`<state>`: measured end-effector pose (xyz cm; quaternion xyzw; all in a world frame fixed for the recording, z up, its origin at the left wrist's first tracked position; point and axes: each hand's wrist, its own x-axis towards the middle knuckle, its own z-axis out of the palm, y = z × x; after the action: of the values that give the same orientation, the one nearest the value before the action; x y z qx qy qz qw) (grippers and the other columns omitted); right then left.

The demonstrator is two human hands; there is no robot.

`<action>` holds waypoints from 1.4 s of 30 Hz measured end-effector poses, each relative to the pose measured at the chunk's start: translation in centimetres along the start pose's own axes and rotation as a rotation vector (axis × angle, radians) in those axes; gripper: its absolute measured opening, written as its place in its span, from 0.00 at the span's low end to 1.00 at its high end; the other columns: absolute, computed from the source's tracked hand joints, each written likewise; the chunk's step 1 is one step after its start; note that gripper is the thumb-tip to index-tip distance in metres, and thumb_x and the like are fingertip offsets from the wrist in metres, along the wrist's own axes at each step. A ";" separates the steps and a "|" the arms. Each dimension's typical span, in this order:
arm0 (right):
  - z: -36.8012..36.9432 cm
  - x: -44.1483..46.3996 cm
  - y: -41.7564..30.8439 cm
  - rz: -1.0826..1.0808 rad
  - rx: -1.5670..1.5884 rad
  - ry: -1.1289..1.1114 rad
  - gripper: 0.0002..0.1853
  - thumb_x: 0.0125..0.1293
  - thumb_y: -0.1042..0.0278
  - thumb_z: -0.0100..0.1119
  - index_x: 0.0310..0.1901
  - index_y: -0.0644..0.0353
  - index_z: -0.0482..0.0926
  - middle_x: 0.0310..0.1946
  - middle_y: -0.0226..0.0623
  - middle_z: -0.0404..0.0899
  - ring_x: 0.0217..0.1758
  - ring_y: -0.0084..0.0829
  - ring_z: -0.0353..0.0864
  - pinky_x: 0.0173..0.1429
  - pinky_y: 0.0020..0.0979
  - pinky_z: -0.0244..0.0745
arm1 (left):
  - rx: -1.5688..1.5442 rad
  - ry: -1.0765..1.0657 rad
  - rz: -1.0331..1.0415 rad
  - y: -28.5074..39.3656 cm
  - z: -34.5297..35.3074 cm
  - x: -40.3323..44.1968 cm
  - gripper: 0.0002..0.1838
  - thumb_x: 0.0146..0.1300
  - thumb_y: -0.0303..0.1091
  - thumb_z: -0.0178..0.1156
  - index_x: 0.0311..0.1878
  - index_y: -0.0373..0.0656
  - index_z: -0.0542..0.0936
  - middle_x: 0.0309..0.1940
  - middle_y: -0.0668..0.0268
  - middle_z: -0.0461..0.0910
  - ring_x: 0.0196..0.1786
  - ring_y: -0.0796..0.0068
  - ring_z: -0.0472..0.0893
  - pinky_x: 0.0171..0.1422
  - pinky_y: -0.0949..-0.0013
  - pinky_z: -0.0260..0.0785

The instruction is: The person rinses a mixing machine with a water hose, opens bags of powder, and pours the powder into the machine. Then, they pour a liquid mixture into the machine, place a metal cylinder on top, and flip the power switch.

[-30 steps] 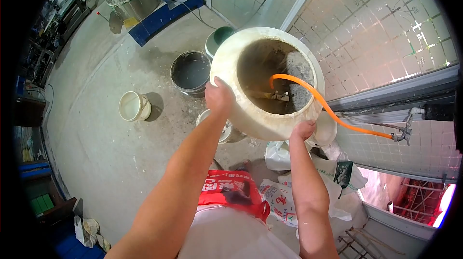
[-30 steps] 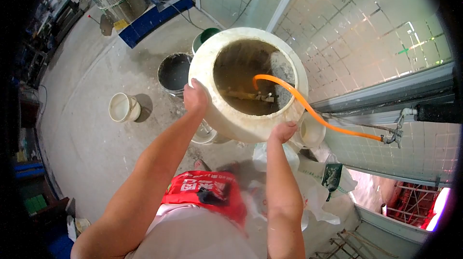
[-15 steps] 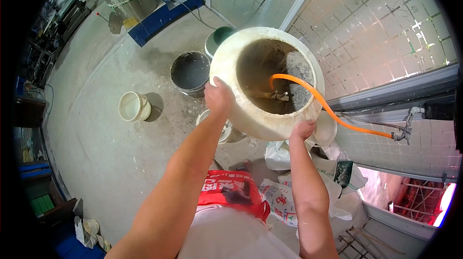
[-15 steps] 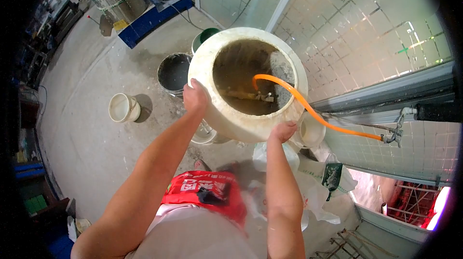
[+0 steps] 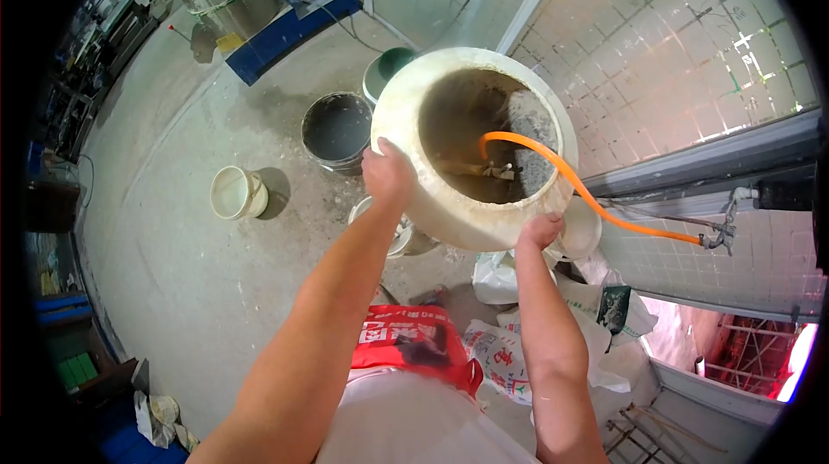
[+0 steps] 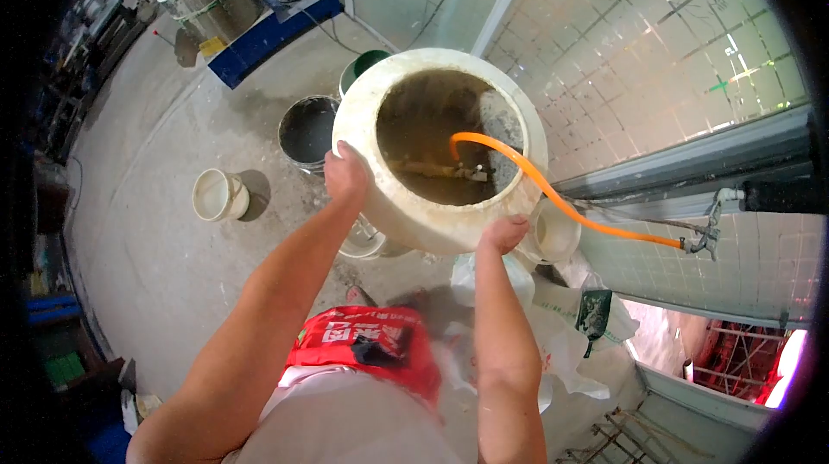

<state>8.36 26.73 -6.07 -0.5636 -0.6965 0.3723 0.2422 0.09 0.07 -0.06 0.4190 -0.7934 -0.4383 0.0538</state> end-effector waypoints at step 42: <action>0.8 0.9 1.2 -0.027 -0.059 0.022 0.24 0.73 0.56 0.35 0.50 0.71 0.72 0.50 0.60 0.75 0.53 0.58 0.73 0.56 0.47 0.68 | 0.027 -0.062 0.003 -0.3 -0.1 0.6 0.34 0.68 0.58 0.38 0.57 0.33 0.72 0.54 0.43 0.75 0.58 0.43 0.74 0.62 0.49 0.63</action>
<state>8.26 27.53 -7.55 -0.5652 -0.7120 0.3420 0.2379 -0.07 -0.47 -0.34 0.4047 -0.8012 -0.4401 0.0242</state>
